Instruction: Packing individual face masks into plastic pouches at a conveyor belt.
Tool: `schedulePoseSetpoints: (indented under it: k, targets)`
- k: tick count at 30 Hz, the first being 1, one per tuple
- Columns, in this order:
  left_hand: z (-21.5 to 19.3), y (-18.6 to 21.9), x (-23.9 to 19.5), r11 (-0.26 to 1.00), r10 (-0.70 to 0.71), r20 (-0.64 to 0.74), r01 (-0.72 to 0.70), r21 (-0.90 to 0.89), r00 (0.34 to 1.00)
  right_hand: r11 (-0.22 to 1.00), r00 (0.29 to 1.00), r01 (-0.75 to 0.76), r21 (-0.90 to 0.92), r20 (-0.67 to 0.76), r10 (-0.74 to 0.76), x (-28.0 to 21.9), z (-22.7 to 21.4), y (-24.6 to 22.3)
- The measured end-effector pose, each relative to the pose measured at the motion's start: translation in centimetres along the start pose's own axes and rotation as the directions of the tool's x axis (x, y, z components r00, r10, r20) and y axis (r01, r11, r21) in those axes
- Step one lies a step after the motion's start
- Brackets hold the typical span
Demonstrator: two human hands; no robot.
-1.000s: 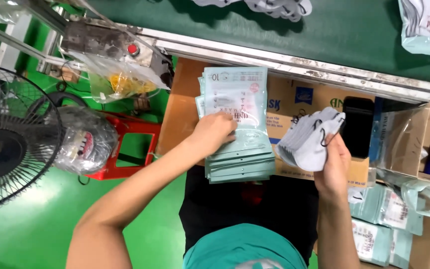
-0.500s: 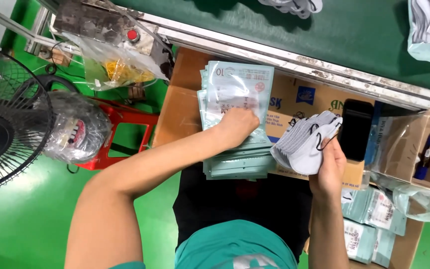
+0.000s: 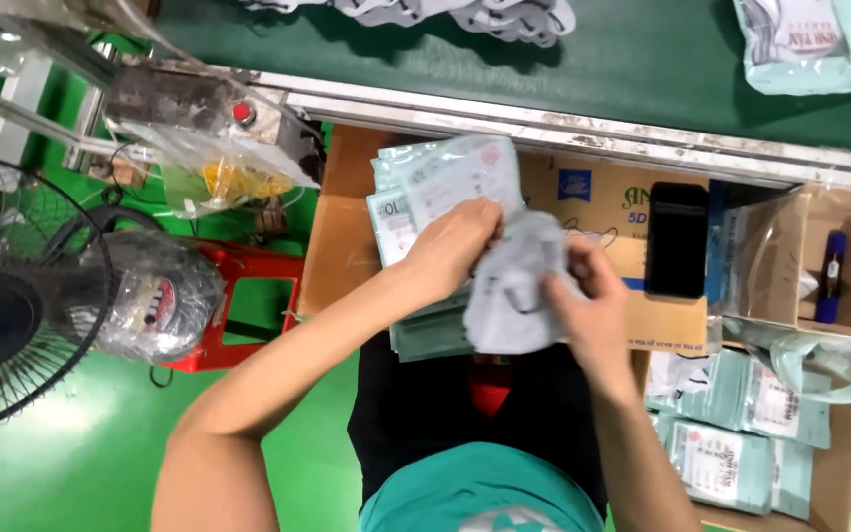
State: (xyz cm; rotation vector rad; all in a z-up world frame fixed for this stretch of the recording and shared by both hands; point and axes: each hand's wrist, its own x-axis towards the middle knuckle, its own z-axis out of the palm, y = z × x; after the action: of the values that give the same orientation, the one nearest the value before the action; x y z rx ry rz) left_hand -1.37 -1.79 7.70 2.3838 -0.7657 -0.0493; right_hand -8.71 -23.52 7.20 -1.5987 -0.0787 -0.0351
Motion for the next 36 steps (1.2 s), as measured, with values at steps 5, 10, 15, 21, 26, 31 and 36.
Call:
schedulePoseSetpoints:
  k: [5,10,15,21,26,31,36]
  targets:
    - [-2.9,1.7,0.7,0.979,0.119,-0.086,-0.132,-0.155,0.989,0.975,0.993,-0.122,0.187,0.021,0.120,1.6,-0.4,2.3]
    - [-3.8,2.9,2.0,0.920,0.083,0.058,-0.054,-0.389,0.995,0.981,0.986,0.157,-0.115,0.073,-0.150,1.6,-2.1,-0.1]
    - [-4.6,4.6,3.5,0.921,0.028,0.059,-0.003,-0.390,0.998,0.705,0.961,0.103,-0.701,-0.114,-0.254,0.6,-1.5,-5.1]
    - [-0.9,10.3,3.8,0.972,0.222,-0.024,-0.223,-0.069,0.975,0.878,0.895,0.223,-0.423,-0.268,-0.356,0.7,-3.3,-3.4]
    - [-1.5,10.7,3.7,0.849,0.023,-0.590,-0.328,-0.415,0.807,0.968,0.893,0.166,-0.188,-0.387,-0.229,0.6,-5.4,-3.7]
    - [5.0,7.3,2.0,0.180,-0.452,0.003,0.094,-0.979,0.892,0.984,0.966,0.069,-0.162,-0.236,-0.107,-0.2,-6.4,-0.5]
    - [6.3,10.1,2.0,-0.559,-0.493,0.280,-0.052,-0.828,0.824,0.996,0.889,0.020,0.084,-0.458,0.021,-0.3,-5.7,1.5]
